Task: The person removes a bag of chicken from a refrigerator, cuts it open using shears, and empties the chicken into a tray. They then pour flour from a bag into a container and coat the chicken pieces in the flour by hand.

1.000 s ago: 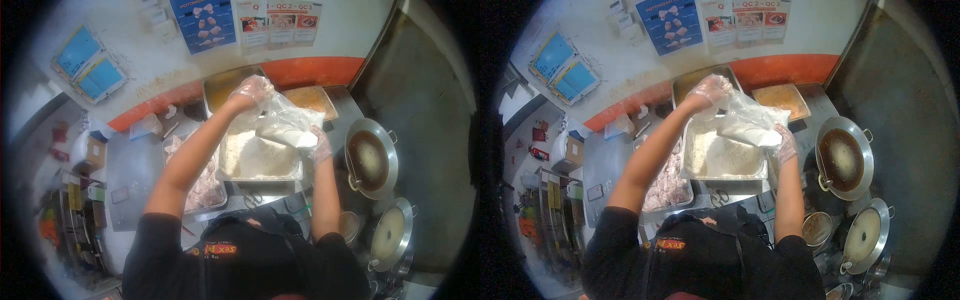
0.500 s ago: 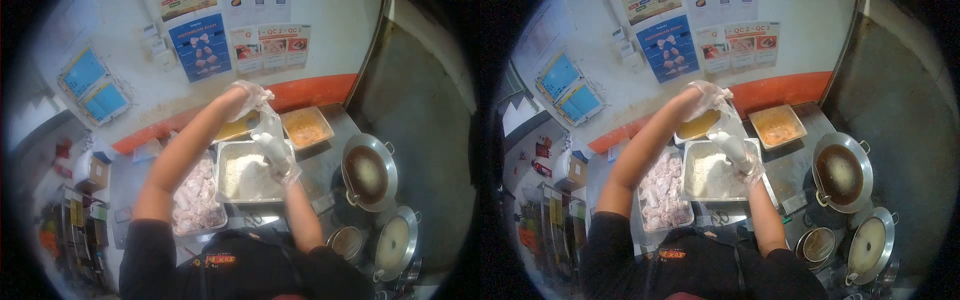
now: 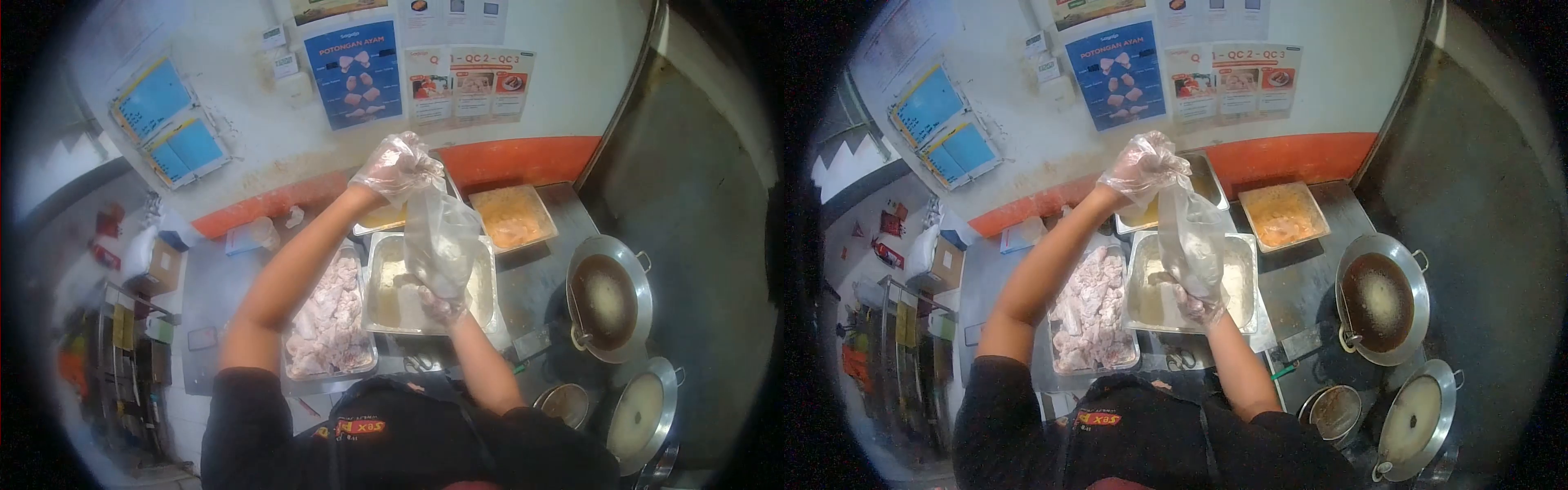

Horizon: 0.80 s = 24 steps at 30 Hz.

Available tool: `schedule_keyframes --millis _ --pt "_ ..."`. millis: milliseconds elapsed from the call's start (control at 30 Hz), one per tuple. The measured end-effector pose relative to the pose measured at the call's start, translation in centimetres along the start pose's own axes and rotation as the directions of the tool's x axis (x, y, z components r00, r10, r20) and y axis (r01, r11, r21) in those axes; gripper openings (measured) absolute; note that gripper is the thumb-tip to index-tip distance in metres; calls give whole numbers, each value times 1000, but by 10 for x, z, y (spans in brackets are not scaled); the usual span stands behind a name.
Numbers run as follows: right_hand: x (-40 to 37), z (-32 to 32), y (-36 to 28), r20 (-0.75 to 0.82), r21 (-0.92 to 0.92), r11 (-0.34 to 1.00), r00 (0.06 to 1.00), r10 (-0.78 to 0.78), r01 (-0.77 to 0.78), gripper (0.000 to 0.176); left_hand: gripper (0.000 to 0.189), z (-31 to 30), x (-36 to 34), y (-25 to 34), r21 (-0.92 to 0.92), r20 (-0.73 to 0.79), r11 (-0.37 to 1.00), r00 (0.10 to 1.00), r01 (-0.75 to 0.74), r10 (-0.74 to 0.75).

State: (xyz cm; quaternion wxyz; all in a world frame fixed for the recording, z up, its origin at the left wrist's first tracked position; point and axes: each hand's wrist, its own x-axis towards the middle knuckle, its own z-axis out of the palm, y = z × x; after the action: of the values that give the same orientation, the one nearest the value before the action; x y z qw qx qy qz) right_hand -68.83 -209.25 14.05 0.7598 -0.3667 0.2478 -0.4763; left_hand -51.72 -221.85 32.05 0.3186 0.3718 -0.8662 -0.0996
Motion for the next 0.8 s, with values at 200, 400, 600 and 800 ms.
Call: schedule_keyframes --millis 200,400,600,800 --pt "-9 -14 4 468 -576 623 838 -280 529 64 12 -13 -24 13 -354 4 924 988 147 -155" --pt "-36 -25 -15 270 553 622 825 496 -555 82 13 -56 -50 -19 -296 -311 949 950 -110 13" --pt "-64 -34 -50 130 541 729 899 419 -418 77 13 -121 -71 -56 1 -423 984 892 178 -161" --pt "-69 -28 -64 -164 386 893 935 315 -233 63 14 -111 -108 -167 237 -424 898 871 372 -249"
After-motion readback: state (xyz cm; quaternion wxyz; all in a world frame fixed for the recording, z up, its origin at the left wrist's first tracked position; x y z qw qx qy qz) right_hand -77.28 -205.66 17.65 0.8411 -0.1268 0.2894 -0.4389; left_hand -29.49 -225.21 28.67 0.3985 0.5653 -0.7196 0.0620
